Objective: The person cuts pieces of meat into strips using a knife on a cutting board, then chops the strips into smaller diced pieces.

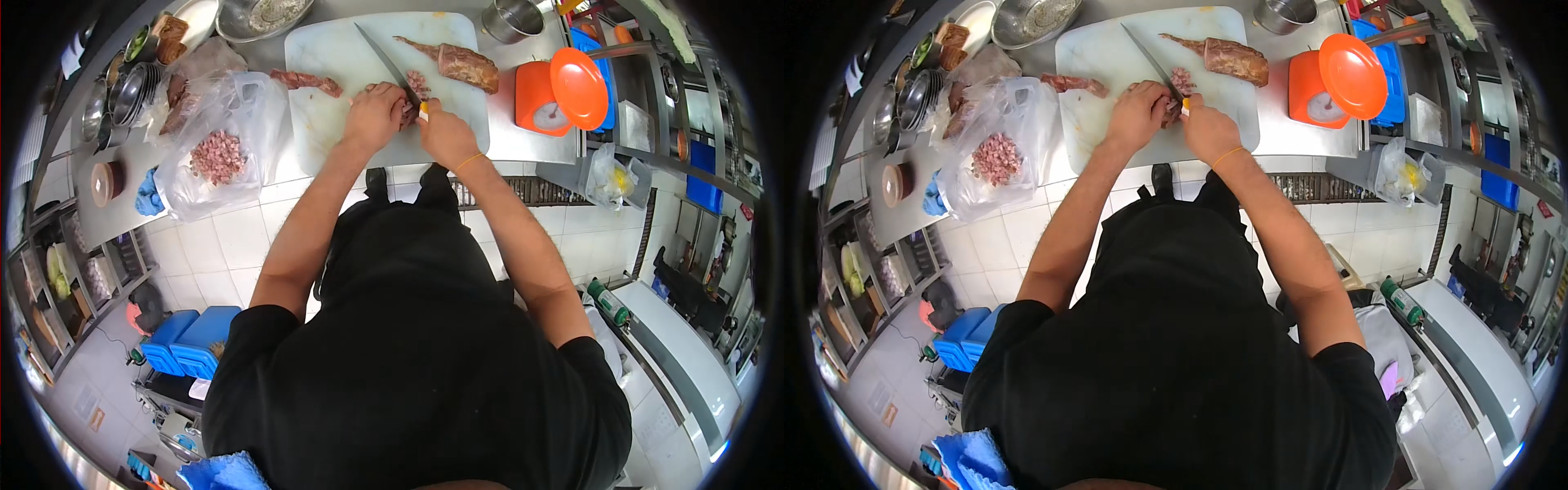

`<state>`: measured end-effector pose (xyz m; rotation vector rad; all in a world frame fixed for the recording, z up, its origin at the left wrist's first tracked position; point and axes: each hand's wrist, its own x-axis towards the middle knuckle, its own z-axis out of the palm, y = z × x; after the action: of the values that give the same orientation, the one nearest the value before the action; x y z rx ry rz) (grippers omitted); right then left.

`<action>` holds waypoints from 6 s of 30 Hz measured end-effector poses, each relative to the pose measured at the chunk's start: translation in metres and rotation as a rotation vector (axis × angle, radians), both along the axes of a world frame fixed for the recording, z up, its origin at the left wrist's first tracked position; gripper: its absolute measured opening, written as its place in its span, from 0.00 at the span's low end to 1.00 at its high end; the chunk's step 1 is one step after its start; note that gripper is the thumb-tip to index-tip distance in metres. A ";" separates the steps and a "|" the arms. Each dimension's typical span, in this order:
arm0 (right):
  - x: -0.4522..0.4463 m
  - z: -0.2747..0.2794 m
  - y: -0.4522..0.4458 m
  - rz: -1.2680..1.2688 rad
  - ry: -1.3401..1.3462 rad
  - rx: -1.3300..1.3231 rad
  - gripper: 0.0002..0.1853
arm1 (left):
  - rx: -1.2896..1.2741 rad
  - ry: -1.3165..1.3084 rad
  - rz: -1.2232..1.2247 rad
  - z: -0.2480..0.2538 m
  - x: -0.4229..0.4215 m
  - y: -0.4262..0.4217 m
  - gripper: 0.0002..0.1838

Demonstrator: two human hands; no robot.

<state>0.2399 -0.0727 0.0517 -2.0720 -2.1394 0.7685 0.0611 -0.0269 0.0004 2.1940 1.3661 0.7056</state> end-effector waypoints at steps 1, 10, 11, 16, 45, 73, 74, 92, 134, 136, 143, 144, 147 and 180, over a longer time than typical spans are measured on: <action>0.003 0.004 0.002 0.007 -0.004 -0.007 0.20 | 0.009 -0.028 0.002 0.000 -0.002 0.000 0.07; 0.017 0.050 -0.058 0.089 -0.119 -0.032 0.16 | 0.029 0.020 -0.009 0.004 -0.013 -0.003 0.09; 0.017 0.050 -0.063 0.087 -0.126 -0.037 0.16 | 0.034 0.029 -0.011 0.003 -0.012 -0.002 0.09; 0.015 0.034 -0.068 0.048 -0.141 -0.089 0.17 | 0.087 0.001 0.012 -0.005 -0.010 -0.003 0.08; -0.018 0.024 0.001 0.056 -0.032 -0.092 0.17 | 0.027 -0.040 0.042 -0.006 -0.017 -0.009 0.09; -0.023 0.045 -0.073 -0.011 -0.075 -0.204 0.19 | 0.101 0.035 -0.011 -0.009 -0.033 -0.007 0.09; -0.026 0.032 -0.072 -0.021 -0.065 -0.184 0.20 | 0.101 0.042 -0.010 -0.009 -0.032 -0.007 0.09; -0.029 0.056 -0.067 0.006 -0.048 -0.231 0.19 | 0.101 0.072 0.056 -0.006 -0.042 -0.012 0.10; -0.045 0.036 -0.054 0.033 -0.001 -0.159 0.22 | 0.214 0.187 0.095 -0.007 -0.055 -0.024 0.09; -0.047 0.020 -0.062 -0.006 0.017 -0.156 0.22 | 0.220 0.221 0.083 -0.008 -0.054 -0.021 0.09; -0.048 -0.021 -0.028 0.018 0.080 -0.067 0.23 | 0.199 0.234 0.034 -0.012 -0.052 -0.018 0.09; -0.047 -0.023 -0.025 0.019 0.093 -0.066 0.24 | 0.200 0.245 0.034 -0.009 -0.052 -0.019 0.09; -0.043 -0.027 -0.026 0.011 0.115 -0.069 0.24 | 0.163 0.243 -0.007 -0.003 -0.058 -0.023 0.13; -0.032 0.035 -0.076 0.115 -0.114 -0.093 0.20 | 0.003 0.187 0.049 0.002 -0.050 -0.043 0.18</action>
<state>0.2077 -0.1489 0.0869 -2.1013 -2.3443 0.7944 0.0115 -0.0695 0.0021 2.2831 1.5155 0.5304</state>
